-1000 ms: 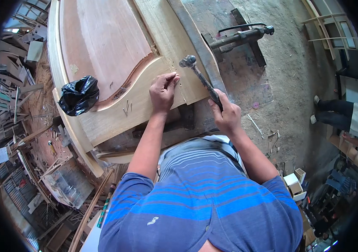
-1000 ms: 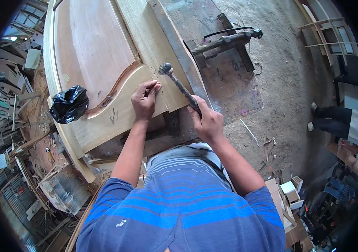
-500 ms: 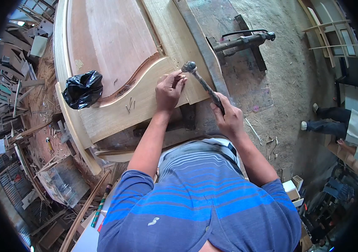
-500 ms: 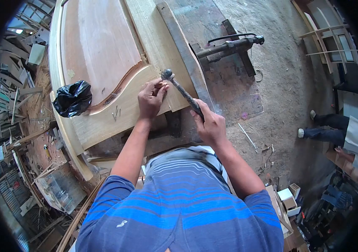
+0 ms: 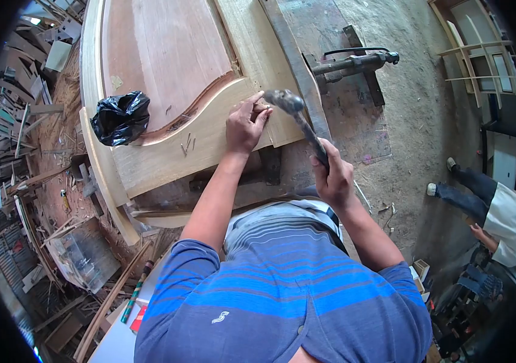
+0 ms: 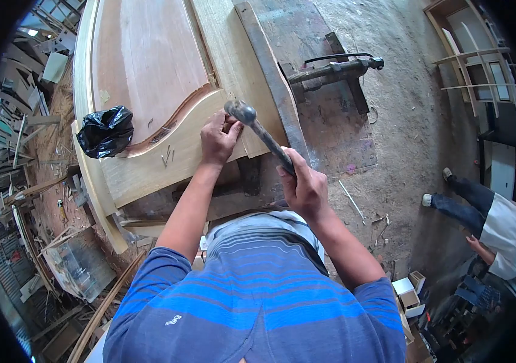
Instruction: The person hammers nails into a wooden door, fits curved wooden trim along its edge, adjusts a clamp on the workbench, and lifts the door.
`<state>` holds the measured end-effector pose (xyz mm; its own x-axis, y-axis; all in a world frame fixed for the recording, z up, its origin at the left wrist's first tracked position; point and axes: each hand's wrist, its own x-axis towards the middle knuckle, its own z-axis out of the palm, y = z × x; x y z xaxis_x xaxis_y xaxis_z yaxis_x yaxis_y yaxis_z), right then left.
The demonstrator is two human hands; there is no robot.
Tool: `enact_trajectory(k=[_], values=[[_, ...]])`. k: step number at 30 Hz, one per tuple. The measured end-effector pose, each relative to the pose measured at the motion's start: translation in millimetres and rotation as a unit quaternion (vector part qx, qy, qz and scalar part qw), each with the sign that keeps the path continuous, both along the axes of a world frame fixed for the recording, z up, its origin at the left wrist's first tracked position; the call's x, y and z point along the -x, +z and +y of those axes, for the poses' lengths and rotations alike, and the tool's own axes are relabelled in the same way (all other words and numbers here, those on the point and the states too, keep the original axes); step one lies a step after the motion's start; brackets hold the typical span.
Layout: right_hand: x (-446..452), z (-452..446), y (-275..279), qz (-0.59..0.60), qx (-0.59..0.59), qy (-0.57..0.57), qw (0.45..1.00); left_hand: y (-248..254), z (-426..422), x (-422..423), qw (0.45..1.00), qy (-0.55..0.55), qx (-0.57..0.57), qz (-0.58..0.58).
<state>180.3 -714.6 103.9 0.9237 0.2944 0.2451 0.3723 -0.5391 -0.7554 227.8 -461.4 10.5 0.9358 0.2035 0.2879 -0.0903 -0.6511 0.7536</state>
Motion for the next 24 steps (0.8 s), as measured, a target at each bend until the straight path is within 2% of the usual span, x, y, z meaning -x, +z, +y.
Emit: enact_trajectory(k=[2,3,9,12,13,17,20,21,24], values=[[0.4,-9.8,-19.6,0.028,0.080,0.015,0.996,3.2,-1.4,-1.3,1.000,-0.006,0.000,-0.004],[-4.0,-8.8,-17.8,0.100,0.188,0.021,0.977,2.6,0.1,-3.0,1.000,-0.009,0.000,-0.011],[-5.1,0.3,9.2,-0.056,-0.046,-0.007,0.997,-2.6,-1.1,-1.0,1.000,-0.003,0.019,-0.005],[-4.5,-11.4,-13.7,0.061,0.124,0.022,0.990,1.9,0.6,-1.4,1.000,-0.012,0.016,0.001],[-8.6,-12.2,-15.7,0.117,0.221,0.024,0.968,2.5,1.5,-1.6,1.000,-0.016,0.008,0.001],[-8.3,-6.0,7.1,0.018,0.013,-0.006,1.000,0.4,1.1,-2.5,1.000,-0.009,0.016,-0.015],[-0.8,-12.6,-18.5,-0.004,0.015,0.006,1.000,-0.8,1.2,1.4,1.000,-0.014,0.024,0.004],[-4.7,-14.0,-16.7,0.076,0.171,0.031,0.982,0.5,1.9,-0.6,0.999,-0.016,0.028,0.007],[-13.6,-13.5,-5.9,0.034,0.131,0.026,0.990,0.8,4.5,-5.7,0.999,-0.014,0.029,-0.004]])
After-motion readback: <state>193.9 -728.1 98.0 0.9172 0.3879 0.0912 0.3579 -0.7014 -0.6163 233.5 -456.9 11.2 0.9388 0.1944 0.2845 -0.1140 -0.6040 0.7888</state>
